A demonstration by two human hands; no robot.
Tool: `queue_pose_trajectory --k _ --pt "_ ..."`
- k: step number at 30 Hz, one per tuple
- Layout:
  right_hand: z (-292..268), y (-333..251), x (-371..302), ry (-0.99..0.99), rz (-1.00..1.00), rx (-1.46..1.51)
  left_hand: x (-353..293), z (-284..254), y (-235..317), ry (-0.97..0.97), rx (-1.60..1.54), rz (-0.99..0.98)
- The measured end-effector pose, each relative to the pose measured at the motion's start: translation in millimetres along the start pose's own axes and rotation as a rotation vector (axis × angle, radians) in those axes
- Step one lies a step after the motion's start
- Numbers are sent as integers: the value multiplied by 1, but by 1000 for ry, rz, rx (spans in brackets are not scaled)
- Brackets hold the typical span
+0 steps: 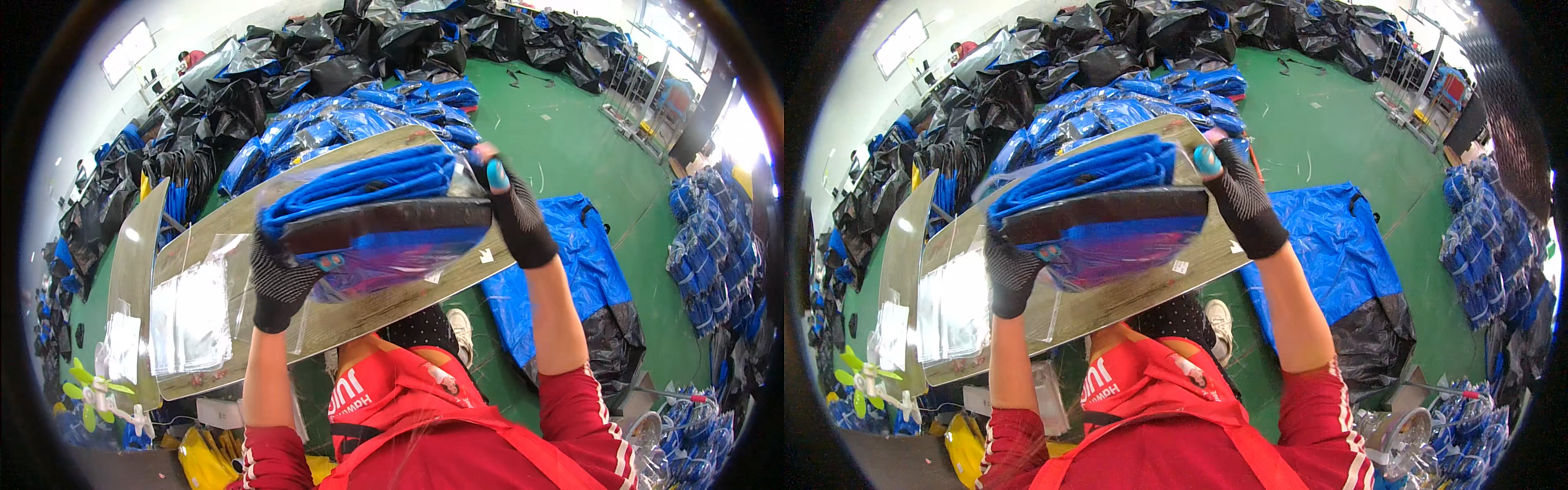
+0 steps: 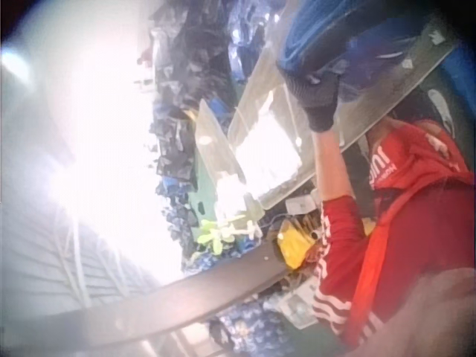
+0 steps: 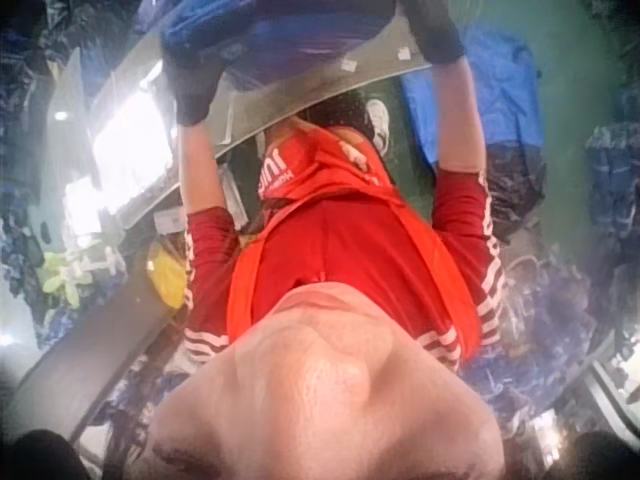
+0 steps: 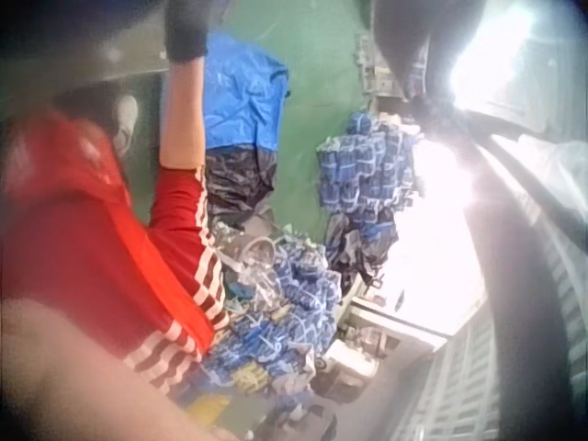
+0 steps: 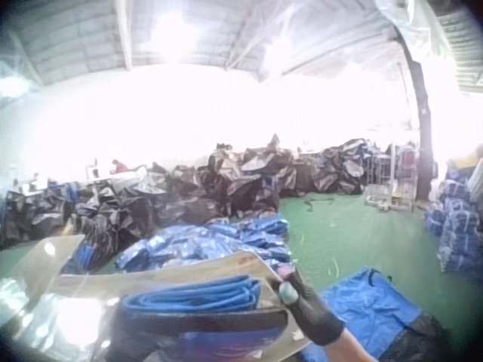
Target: The person folds a blue and black tarp on a table, places it into a clear plastic bag, and seals the bag. The person repeats this process for multiple tarps, stacking the packaged items on the table.
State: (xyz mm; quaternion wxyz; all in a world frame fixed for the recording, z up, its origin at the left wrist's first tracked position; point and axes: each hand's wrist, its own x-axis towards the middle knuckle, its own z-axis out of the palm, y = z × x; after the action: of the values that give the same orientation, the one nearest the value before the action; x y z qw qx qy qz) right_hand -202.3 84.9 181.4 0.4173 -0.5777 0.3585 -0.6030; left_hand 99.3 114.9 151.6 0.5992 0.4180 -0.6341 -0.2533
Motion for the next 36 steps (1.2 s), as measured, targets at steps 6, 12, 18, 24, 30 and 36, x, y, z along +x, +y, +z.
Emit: queue_pose_trajectory --k 6,12,18,24,30,36 --pt "30 22 19 42 54 100 6 12 -1 158 -233 197" --pt "55 -16 48 197 -682 -349 22 -8 19 312 -211 85" --pt "59 -98 6 45 -642 -84 13 -34 87 552 -62 15" --pt "45 -58 21 69 -318 -541 1 -58 49 275 151 -20" --pt "53 158 55 -197 307 -880 -14 -29 -155 107 -232 -862" --pt "133 183 40 -663 -285 -945 -31 -32 -229 55 -154 -773"
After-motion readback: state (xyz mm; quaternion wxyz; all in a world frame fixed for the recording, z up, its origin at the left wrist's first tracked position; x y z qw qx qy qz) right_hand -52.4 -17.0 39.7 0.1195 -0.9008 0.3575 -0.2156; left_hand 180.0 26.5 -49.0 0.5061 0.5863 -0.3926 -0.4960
